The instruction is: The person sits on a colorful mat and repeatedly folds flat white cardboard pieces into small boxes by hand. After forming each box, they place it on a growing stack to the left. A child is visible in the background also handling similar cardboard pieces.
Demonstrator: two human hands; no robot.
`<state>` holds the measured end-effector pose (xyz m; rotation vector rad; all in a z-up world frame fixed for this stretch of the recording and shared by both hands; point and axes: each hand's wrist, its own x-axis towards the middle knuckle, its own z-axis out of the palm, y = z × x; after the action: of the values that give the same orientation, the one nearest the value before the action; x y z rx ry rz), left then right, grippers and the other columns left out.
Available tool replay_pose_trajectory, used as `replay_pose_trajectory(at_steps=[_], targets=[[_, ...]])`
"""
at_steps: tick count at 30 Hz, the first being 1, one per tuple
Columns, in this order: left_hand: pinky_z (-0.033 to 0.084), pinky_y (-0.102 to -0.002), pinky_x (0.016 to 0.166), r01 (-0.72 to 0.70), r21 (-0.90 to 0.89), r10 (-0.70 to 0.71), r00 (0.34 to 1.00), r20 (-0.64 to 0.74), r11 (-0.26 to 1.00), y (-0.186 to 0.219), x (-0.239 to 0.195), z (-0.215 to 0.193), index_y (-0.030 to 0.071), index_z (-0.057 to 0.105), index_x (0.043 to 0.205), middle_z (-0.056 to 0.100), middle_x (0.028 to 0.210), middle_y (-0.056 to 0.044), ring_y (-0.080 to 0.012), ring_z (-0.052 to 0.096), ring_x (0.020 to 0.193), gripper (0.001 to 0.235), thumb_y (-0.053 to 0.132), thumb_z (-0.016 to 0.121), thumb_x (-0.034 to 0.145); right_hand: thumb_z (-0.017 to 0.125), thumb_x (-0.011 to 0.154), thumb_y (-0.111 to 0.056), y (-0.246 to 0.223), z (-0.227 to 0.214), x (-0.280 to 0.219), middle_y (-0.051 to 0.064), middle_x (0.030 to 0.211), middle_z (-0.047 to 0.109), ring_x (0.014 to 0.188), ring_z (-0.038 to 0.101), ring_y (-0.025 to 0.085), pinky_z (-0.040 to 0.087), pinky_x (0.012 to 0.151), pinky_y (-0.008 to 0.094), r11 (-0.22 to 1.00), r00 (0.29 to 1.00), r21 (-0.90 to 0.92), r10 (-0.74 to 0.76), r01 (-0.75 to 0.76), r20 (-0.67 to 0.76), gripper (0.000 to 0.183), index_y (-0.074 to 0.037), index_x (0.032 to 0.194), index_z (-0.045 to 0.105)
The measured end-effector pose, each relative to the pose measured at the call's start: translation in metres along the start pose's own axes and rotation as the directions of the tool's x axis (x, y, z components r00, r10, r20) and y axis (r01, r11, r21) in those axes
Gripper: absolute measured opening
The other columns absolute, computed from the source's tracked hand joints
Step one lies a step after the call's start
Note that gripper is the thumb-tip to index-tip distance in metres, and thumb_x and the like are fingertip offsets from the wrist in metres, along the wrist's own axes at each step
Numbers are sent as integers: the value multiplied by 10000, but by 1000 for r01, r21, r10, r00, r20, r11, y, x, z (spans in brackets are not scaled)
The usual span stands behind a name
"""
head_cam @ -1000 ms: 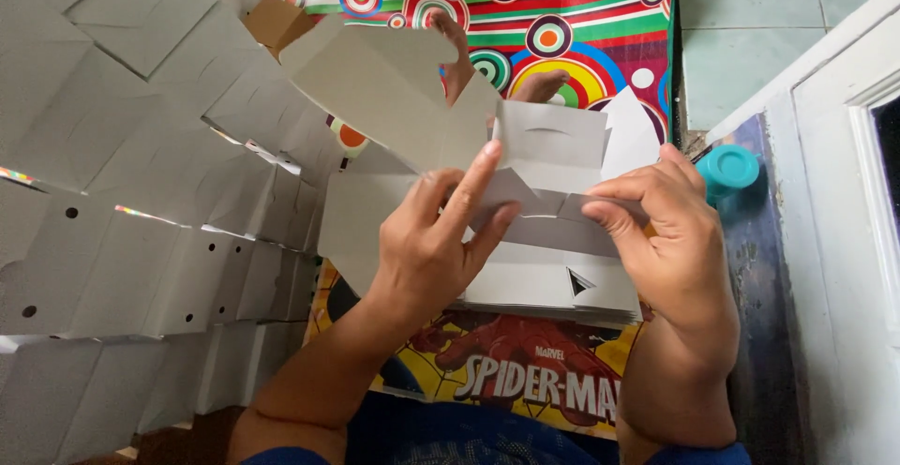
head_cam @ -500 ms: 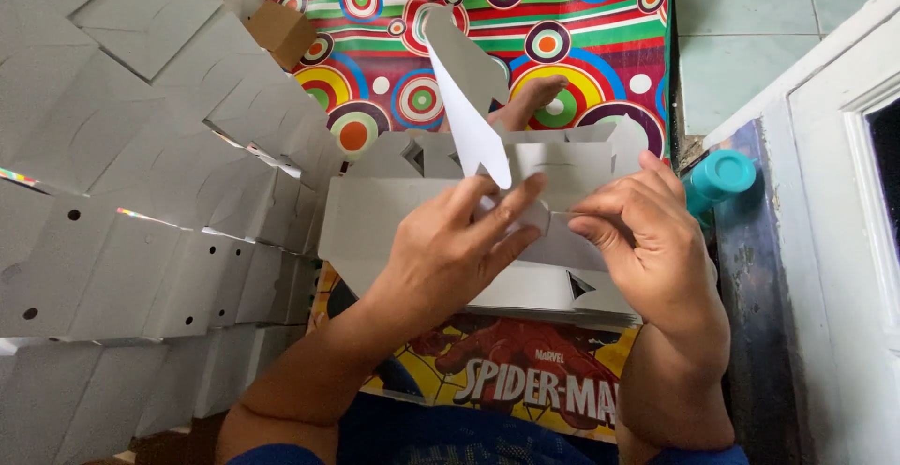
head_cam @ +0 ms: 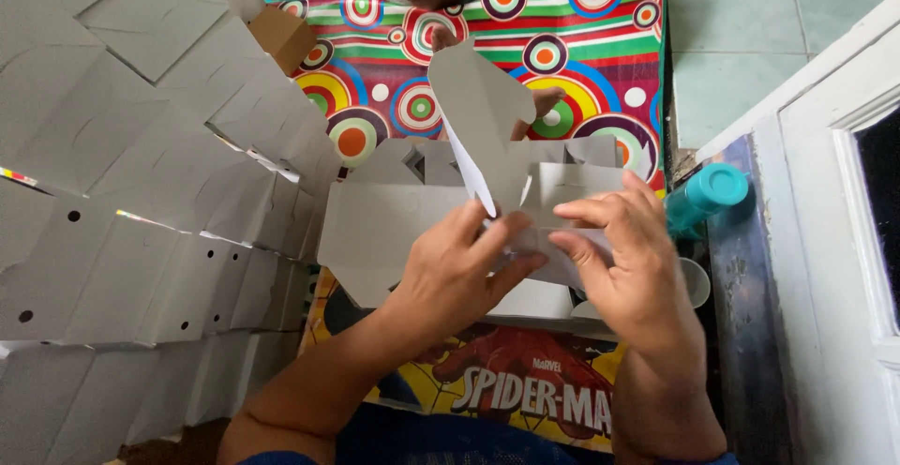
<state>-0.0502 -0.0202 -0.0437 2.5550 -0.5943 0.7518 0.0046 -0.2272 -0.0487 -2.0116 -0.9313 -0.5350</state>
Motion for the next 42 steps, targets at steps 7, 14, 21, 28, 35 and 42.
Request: replay_pose_trajectory(at_steps=[7, 14, 21, 28, 35, 42], targets=[[415, -359, 734, 346, -562, -435, 900, -28, 751, -29, -25, 21, 64, 530, 1077, 474, 1008, -62, -177, 472, 804, 800, 785, 193, 995, 510, 923, -247, 23, -5, -10, 200, 1524, 497, 1492, 483, 344, 397, 1320, 511, 938, 930, 303, -49, 168, -364, 568, -103, 1471, 472], [589, -455, 955, 48, -998, -546, 835, 62, -41, -48, -48, 58, 43, 565, 1425, 722, 1246, -136, -308, 703, 1159, 881, 749, 280, 983, 416, 1163, -447, -2, -6, 1, 119, 1599, 356, 1464, 423, 206, 392, 1270, 378, 916, 909, 402, 176, -10, -378, 553, -52, 1544, 348], [518, -456, 1006, 163, -960, -673, 687, 275, -226, -50, -50, 71, 127, 523, 1496, 671, 1365, -117, -318, 617, 1286, 872, 737, 251, 935, 402, 1097, -456, -4, -5, 10, 229, 1467, 482, 1448, 388, 354, 311, 1242, 516, 996, 947, -68, 39, -64, -320, 559, 28, 1323, 566], [537, -415, 959, 595, -800, -580, 680, 449, 77, -55, -51, 68, 147, 590, 1415, 709, 1322, -91, -249, 650, 1207, 681, 552, 459, 883, 566, 1025, -414, -14, -4, 7, 76, 1332, 676, 1366, 591, 299, -7, 1293, 638, 995, 983, -69, 55, -68, -177, 416, -78, 1251, 664], [552, -380, 918, 802, -486, -545, 595, 591, 348, -65, -59, 59, 166, 648, 1345, 740, 1286, -67, -188, 677, 1140, 559, 401, 645, 838, 753, 899, -399, -14, -7, 8, -15, 1265, 683, 1274, 614, 186, -14, 1285, 551, 993, 1000, -119, -28, 26, -12, 367, -132, 1149, 735], [468, -412, 1000, 732, -98, -599, 619, 508, 674, -93, -49, -12, 225, 520, 1434, 536, 1535, -20, -230, 599, 1280, 474, 149, 518, 966, 681, 890, -517, -5, 5, 1, -43, 1163, 685, 1123, 623, 198, 112, 1212, 617, 974, 950, -221, 12, 60, 311, 476, -254, 1286, 657]])
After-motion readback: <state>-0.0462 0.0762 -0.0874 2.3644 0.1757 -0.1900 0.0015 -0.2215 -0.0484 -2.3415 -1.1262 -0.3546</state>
